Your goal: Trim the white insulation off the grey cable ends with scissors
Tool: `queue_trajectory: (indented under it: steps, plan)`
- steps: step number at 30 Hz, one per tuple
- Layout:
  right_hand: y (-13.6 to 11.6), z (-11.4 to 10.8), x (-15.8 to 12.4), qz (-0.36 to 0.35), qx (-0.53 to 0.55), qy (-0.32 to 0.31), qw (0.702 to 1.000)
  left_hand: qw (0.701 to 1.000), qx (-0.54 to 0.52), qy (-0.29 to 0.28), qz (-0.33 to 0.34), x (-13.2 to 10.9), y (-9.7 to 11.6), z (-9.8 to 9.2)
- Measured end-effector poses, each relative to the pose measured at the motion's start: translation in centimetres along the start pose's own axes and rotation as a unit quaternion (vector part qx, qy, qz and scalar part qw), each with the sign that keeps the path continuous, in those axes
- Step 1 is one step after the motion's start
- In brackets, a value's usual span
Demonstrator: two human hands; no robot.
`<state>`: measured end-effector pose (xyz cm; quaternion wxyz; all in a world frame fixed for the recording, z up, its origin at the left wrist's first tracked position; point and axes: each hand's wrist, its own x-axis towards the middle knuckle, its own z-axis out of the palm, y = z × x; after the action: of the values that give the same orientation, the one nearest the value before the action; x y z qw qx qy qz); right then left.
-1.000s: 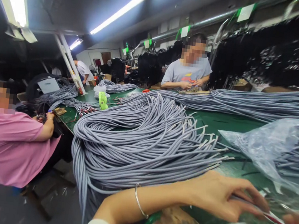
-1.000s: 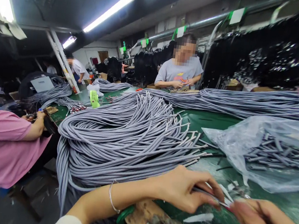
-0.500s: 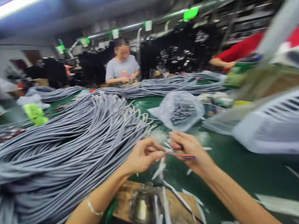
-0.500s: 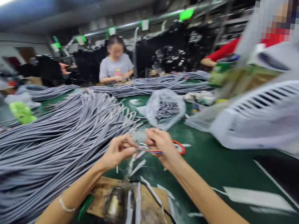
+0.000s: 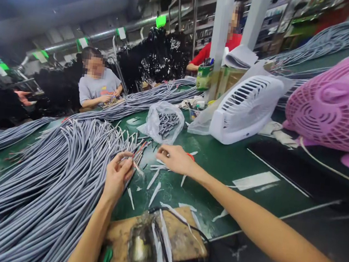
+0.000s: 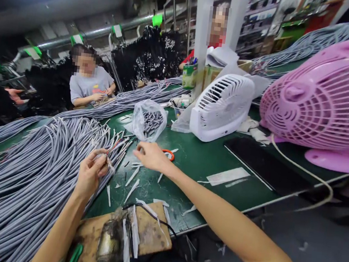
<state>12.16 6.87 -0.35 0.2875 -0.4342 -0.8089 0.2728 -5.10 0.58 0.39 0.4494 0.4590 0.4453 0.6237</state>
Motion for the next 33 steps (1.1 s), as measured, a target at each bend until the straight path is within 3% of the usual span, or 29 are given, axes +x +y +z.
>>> queue_trajectory:
  steps: [3, 8, 13, 16, 20, 25, 27, 29, 31, 33]
  plan:
    - [-0.3, 0.7, -0.9, -0.045, -0.144, -0.178, 0.972, 0.999, 0.023, 0.022, 0.021, 0.1, -0.1, -0.4]
    - [-1.4, 0.8, -1.7, -0.081, -0.174, -0.264, 0.945, 0.998, 0.058, 0.014, 0.013, 0.2, -0.4, -0.4]
    - [-0.7, -1.8, -0.7, 0.058, -0.293, -0.17, 0.939, 0.999, 0.008, -0.014, -0.032, -0.1, 0.2, -0.1]
    - [0.3, -2.4, -0.2, 0.112, -0.315, -0.146, 0.931, 0.998, -0.015, -0.031, -0.056, -0.3, 0.7, 0.1]
    - [1.1, -2.3, 0.0, 0.125, -0.297, -0.118, 0.939, 0.996, -0.035, -0.041, -0.065, -0.3, 1.1, 0.0]
    - [0.8, -2.8, 0.2, 0.101, -0.258, -0.038, 0.96, 0.993, -0.088, -0.047, -0.06, -0.2, 1.3, -0.4]
    - [0.4, -2.5, 0.2, 0.071, -0.133, 0.021, 0.988, 0.99, -0.109, -0.052, -0.068, -0.3, 1.4, -0.4]
    - [-0.2, -1.7, 0.1, 0.027, 0.124, 0.075, 0.989, 0.988, -0.117, -0.059, -0.08, -0.5, 1.5, -0.3]
    - [-0.9, -0.9, -0.2, -0.016, 0.367, 0.089, 0.926, 0.987, -0.116, -0.069, -0.088, -0.8, 1.6, -0.1]
    - [-1.7, -0.2, -0.7, -0.041, 0.478, 0.077, 0.874, 0.986, -0.11, -0.082, -0.094, -1.1, 1.7, 0.3]
